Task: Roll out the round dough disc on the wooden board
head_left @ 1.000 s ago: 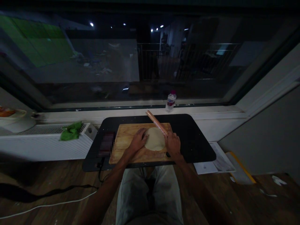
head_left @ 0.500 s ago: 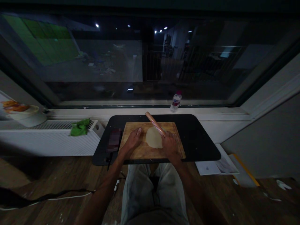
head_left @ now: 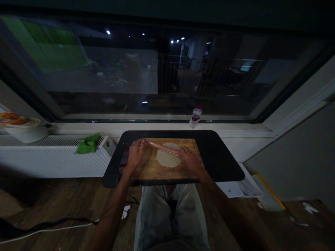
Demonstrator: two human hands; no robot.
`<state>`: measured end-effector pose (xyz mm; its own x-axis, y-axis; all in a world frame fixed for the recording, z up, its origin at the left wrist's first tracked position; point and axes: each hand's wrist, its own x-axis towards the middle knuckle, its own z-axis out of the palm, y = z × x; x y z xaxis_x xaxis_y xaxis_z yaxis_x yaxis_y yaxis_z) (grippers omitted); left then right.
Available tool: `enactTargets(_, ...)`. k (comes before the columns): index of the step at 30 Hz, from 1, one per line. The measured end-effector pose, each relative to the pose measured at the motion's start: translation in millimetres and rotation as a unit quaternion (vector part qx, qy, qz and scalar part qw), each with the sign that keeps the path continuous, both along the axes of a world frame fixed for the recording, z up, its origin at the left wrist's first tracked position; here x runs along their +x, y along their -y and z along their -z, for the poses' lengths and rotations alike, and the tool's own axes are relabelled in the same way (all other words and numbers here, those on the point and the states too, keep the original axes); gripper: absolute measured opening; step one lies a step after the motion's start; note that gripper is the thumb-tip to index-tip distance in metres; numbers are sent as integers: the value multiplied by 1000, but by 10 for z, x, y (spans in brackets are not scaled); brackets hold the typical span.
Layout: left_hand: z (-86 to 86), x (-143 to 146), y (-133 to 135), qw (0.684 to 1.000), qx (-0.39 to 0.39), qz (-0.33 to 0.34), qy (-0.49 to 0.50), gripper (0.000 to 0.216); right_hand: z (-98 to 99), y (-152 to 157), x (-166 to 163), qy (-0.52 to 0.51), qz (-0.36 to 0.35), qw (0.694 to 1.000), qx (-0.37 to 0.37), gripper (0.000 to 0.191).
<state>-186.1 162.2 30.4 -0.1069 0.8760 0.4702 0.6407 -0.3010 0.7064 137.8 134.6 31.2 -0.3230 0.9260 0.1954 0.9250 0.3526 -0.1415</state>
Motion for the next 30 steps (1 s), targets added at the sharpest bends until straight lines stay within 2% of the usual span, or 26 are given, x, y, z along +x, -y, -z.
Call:
enactTargets(3,33,82,-65,992,11,36,-124,38,0,31,120,17,-60,998,-5,27)
enactTargets(7,114,291,-185,965,-44,84,-244,32,21,53,148,-19,-103,994,-12,25)
enactTargets(12,123,367,-376,928,-106,104,-341,52,22,-97,92,-12,-43,999,13,33)
enactTargets(14,128,395,-434,918,-117,115,-361,62,51,-233,76,13,-33,999,21,39)
enactTargets(17,178,468,-452,916,-125,106,-367,73,161,-463,84,46,-62,997,26,55)
enactTargets(19,234,517,-421,919,-129,73,-366,72,260,-569,96,57,-68,996,30,66)
enactTargets(21,289,547,-370,921,-130,44,-366,65,347,-592,93,60,-41,997,38,75)
enactTargets(24,342,559,-279,921,-121,34,-369,63,402,-471,46,57,11,997,56,81)
enactTargets(30,343,566,-17,914,-118,26,-387,69,310,-86,-116,46,48,995,69,74)
